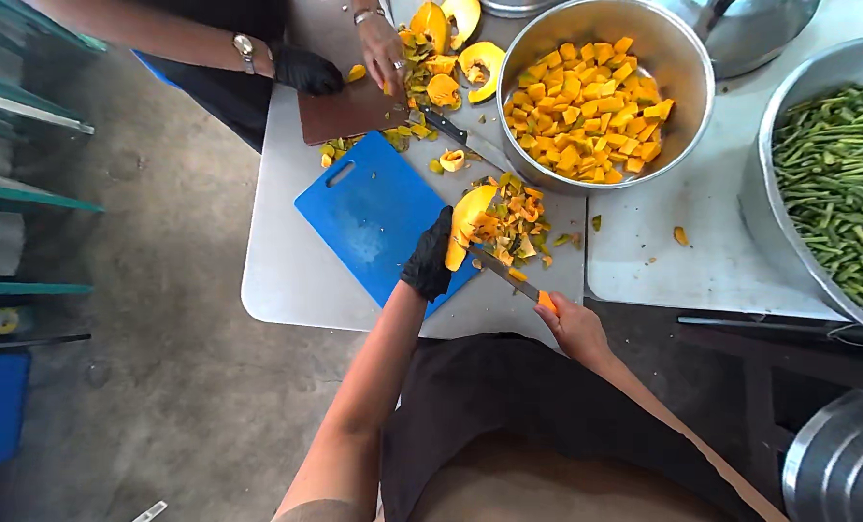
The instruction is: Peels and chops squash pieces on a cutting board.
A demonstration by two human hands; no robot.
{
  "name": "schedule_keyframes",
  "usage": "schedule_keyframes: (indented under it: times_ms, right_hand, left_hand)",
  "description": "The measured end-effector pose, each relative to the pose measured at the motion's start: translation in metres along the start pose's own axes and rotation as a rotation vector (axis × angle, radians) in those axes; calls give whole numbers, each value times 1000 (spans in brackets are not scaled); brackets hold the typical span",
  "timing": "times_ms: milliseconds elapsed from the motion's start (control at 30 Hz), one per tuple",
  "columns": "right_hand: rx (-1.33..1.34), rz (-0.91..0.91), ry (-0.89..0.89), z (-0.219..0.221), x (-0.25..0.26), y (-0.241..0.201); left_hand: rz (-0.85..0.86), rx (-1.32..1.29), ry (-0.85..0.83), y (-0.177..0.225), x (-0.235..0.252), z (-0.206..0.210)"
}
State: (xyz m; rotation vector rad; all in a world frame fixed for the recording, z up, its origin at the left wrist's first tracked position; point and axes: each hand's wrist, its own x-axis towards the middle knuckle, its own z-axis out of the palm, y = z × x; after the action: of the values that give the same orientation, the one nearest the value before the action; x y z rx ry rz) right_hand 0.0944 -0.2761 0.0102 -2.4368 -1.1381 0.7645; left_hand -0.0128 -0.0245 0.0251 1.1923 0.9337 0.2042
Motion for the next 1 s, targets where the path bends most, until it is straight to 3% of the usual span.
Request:
schedule_keyframes:
  times_ms: [100,167,333,400,467,600,667,767,1000]
  right_hand:
    - [-63,-43,194,15,1,0]
    - [-76,-39,223,19,4,0]
    - [160,-59,-159,6,15,19]
    - [121,-37,-213,-1,19,23]
    - [14,22,-185,-6,22,19]
    - [-83,25,91,12,24,12]
    - [-5,48,10,15,24,8]
    - [150,-28,-139,18,24,17]
    - [-67,117,96,25,32,9]
  left_hand:
    - [5,-15,11,-4,-2,0]
    - [-62,-110,51,-9,-2,4]
    - [-162,-272,57,-12,1,9]
    - [-197,-252,54,-9,-1,10]
    - [-209,-222,68,-11,-2,13]
    - [-209,-312,139,-17,-3,22]
    - [-217,-422,152,-20,-2,24]
    - [-178,-358,158,-18,-4,20]
    - [-249,-308,186,-28,-5,41]
